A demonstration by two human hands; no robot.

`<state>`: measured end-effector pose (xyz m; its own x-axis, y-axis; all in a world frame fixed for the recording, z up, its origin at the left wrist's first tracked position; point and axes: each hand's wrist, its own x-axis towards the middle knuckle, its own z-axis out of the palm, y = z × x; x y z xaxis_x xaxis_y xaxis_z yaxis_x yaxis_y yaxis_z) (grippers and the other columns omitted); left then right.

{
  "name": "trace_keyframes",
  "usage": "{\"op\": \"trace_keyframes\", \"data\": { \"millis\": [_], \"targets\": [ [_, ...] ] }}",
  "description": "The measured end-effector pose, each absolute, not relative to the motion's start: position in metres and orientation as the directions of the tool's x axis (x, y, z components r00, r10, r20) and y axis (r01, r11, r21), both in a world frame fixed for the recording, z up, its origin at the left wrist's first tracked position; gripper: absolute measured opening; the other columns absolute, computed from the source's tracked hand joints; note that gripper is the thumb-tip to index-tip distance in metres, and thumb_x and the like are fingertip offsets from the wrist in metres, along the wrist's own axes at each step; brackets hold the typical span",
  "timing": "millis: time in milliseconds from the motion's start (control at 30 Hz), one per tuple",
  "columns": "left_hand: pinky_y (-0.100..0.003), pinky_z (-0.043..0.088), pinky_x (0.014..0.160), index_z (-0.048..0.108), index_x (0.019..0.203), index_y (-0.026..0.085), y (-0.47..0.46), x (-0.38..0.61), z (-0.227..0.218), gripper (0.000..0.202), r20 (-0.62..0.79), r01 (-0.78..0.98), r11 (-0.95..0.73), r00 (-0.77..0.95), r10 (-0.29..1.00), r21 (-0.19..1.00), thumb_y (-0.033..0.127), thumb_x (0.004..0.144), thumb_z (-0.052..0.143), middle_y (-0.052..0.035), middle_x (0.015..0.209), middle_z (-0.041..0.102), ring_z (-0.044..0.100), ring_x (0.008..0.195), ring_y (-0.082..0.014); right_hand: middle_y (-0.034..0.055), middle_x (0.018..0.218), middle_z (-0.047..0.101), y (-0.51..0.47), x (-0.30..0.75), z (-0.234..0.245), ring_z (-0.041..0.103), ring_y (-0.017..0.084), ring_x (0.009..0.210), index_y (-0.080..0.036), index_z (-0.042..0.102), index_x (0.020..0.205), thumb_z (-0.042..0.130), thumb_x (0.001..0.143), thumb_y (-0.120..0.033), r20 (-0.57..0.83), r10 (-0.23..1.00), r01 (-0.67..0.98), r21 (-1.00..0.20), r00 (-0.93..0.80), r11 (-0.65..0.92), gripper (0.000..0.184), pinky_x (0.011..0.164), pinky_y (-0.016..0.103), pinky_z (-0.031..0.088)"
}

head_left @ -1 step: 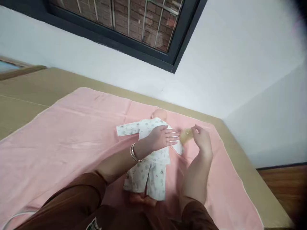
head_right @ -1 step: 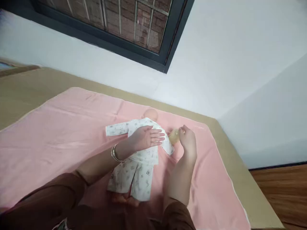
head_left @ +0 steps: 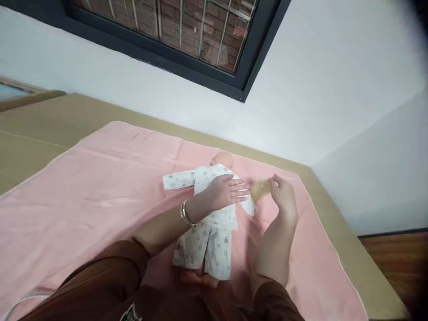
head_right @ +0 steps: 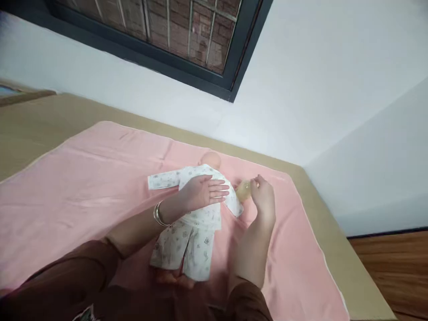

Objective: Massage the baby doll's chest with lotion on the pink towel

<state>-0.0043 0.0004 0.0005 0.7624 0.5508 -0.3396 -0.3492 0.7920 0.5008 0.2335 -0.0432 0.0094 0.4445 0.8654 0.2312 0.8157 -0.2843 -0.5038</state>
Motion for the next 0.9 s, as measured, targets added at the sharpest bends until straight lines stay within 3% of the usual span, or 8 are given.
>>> {"op": "trace_keyframes", "data": {
  "millis": [167,300,533,633,733,833,900],
  "targets": [
    [-0.045,0.051,0.106,0.051,0.139,0.003,0.001,-0.024,0.007,0.056,-0.333,-0.402,0.763,0.725,0.603,0.506,0.039,0.097,0.043,-0.0228,0.143,0.057,0.066,0.119,-0.0314,0.0203,0.155,0.044,-0.052,0.243,0.008,0.051,0.034,0.138,-0.015,0.073,0.112,0.042,0.093,-0.044,0.159,0.856,0.806,-0.454,0.493,-0.380,0.047,0.112,0.047,0.039],
    [-0.045,0.053,0.103,0.055,0.135,0.004,-0.003,-0.034,0.018,0.052,-0.321,-0.451,0.727,0.685,0.654,0.517,0.038,0.097,0.043,-0.0229,0.139,0.060,0.068,0.116,-0.0316,0.0202,0.154,0.046,-0.055,0.251,0.007,0.043,0.031,0.145,-0.019,0.071,0.124,0.046,0.094,-0.043,0.084,0.871,0.785,-0.482,0.484,-0.389,0.046,0.116,0.048,0.036],
    [-0.045,0.052,0.104,0.057,0.133,0.005,-0.006,-0.034,0.019,0.051,-0.335,-0.448,0.733,0.681,0.651,0.513,0.039,0.096,0.045,-0.0221,0.136,0.062,0.067,0.117,-0.0318,0.0119,0.157,0.044,-0.068,0.222,0.021,0.042,0.029,0.146,-0.023,0.054,0.145,0.047,0.097,-0.046,0.326,0.836,0.803,-0.560,0.441,-0.206,0.053,0.118,0.052,0.037],
    [-0.044,0.049,0.109,0.056,0.134,0.004,-0.007,-0.030,0.015,0.052,-0.341,-0.445,0.743,0.687,0.641,0.501,0.038,0.096,0.046,-0.0214,0.137,0.062,0.065,0.122,-0.0307,0.0127,0.158,0.043,-0.073,0.189,0.024,0.042,0.030,0.146,-0.022,0.053,0.145,0.046,0.099,-0.045,0.374,0.886,0.851,-0.523,0.276,-0.044,0.052,0.117,0.056,0.038],
    [-0.042,0.043,0.115,0.056,0.135,0.004,-0.010,-0.029,0.019,0.051,-0.340,-0.450,0.745,0.689,0.640,0.492,0.036,0.098,0.041,-0.0209,0.137,0.062,0.060,0.129,-0.0289,0.0124,0.161,0.038,-0.074,0.147,0.021,0.033,0.029,0.151,-0.021,0.052,0.146,0.042,0.102,-0.047,0.385,0.922,0.882,-0.422,-0.036,0.211,0.052,0.123,0.059,0.028],
    [-0.044,0.034,0.121,0.053,0.140,0.005,-0.012,-0.033,0.029,0.053,-0.299,-0.482,0.744,0.705,0.643,0.464,0.034,0.101,0.031,-0.0196,0.141,0.060,0.056,0.134,-0.0279,0.0133,0.164,0.030,-0.077,0.105,0.014,0.021,0.028,0.156,-0.016,0.038,0.154,0.039,0.103,-0.045,0.341,0.885,0.859,-0.293,-0.317,0.420,0.059,0.126,0.060,0.020],
    [-0.048,0.030,0.123,0.049,0.144,0.008,-0.014,-0.041,0.036,0.056,-0.245,-0.514,0.729,0.714,0.656,0.452,0.039,0.102,0.028,-0.0179,0.143,0.058,0.053,0.138,-0.0288,0.0182,0.166,0.023,-0.082,0.082,0.009,0.011,0.031,0.157,-0.008,0.026,0.158,0.041,0.102,-0.047,0.338,0.849,0.850,-0.201,-0.406,0.487,0.070,0.127,0.061,0.017]
  ]
}}
